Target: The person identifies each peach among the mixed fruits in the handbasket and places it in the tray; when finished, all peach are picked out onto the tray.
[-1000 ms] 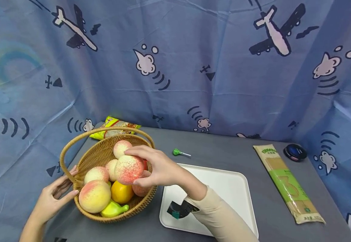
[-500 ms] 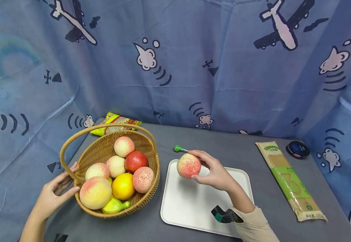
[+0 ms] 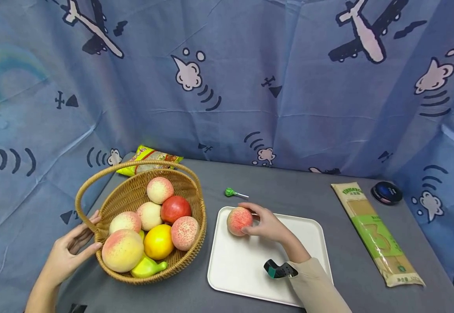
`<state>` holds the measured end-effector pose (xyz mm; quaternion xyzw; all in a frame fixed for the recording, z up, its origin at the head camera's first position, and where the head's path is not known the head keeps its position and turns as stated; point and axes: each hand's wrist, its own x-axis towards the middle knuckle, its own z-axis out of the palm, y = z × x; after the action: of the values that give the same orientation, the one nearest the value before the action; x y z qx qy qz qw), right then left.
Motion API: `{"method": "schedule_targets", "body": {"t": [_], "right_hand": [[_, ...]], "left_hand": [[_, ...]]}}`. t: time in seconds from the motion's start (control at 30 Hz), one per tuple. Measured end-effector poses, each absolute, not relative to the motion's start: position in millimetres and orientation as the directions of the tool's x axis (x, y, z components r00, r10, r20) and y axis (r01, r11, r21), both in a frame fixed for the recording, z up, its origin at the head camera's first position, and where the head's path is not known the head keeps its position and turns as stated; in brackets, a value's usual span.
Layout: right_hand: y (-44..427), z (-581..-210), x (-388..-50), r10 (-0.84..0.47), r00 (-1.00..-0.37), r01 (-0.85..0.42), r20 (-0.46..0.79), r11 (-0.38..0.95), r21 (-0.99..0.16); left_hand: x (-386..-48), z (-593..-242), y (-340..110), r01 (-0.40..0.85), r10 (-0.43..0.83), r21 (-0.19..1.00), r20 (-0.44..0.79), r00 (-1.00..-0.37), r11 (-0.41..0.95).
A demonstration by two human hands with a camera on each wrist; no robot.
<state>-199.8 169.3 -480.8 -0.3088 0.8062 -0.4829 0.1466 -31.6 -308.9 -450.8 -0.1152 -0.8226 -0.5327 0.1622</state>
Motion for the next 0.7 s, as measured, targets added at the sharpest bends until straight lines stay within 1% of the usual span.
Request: {"method": "schedule_targets", "body": {"t": [0.23, 0.33, 0.57, 0.7], "right_hand": [[163, -478, -212, -0.707, -0.707, -0.302, -0.016, 0.322, -0.897], [159, -481, -213, -0.717, -0.696, -0.268, -0.038, 0.308, -0.913], [151, -495, -209, -0.674, -0.738, -0.246, -0.024, 0.302, -0.921], [151, -497, -207, -0.641, -0.766, -0.222, -0.048, 0.333, -0.916]], "left_hand": [[-32, -451, -309, 0.368, 0.02, 0.838, 0.394, -0.919, 0.403], [-32, -452, -309, 0.369, 0.019, 0.837, 0.395, -0.918, 0.404], [-33, -454, -312, 0.368, 0.03, 0.826, 0.393, -0.919, 0.426], [-33, -454, -312, 0.365, 0.026, 0.821, 0.395, -0.918, 0.44]]}}
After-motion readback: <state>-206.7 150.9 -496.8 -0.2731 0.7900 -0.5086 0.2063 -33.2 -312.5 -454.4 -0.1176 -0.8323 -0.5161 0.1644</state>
